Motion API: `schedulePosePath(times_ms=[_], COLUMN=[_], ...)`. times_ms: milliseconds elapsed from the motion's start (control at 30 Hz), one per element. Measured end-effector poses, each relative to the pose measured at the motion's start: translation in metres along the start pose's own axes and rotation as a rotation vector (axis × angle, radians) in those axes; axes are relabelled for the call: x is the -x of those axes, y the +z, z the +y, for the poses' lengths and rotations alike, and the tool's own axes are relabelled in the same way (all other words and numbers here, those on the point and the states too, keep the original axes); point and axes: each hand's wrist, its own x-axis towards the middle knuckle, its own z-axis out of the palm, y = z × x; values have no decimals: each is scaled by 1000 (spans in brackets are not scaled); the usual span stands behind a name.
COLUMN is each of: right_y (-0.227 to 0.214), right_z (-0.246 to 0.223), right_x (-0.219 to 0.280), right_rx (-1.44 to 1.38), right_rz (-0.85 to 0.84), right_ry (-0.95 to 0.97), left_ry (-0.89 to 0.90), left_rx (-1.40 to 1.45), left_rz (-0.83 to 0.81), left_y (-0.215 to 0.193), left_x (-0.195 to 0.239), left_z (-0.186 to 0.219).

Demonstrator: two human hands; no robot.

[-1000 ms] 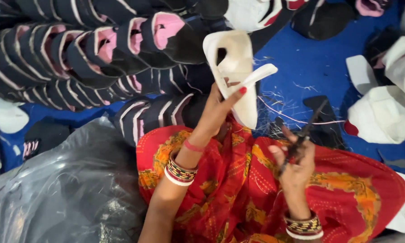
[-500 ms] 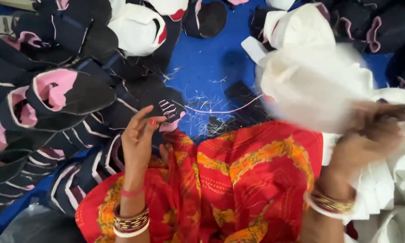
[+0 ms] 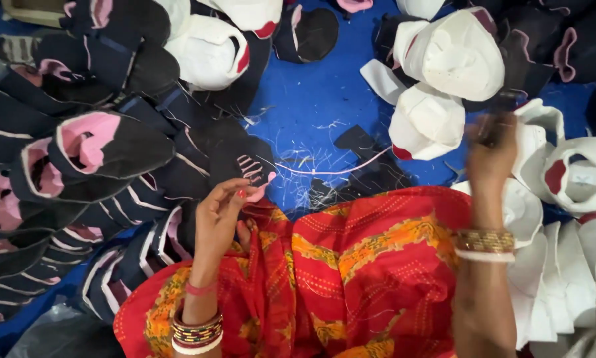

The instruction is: The person trims excess material and loose threads from shoe uppers using scissors.

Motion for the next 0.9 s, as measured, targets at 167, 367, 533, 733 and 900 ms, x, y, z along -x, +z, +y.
schedulePosePath(times_ms=[167, 367, 533, 733, 900], right_y=[114, 139, 89, 70, 81], right_z=[108, 140, -13, -106, -135], right_x=[-3, -9, 28, 134, 164], right_rx=[628, 557, -531, -1152, -997], right_rz=[-453, -281, -410, -604, -740], right_ry=[26, -207, 253, 836, 780], left_ry=[8, 55, 199, 91, 242], left_rx=[-38, -123, -63, 222, 284], left_rz=[-40, -35, -186, -196, -49], left_y=[9, 4, 11, 25, 13], left_x=[6, 4, -5, -4, 5], left_z=[22, -3, -32, -35, 14])
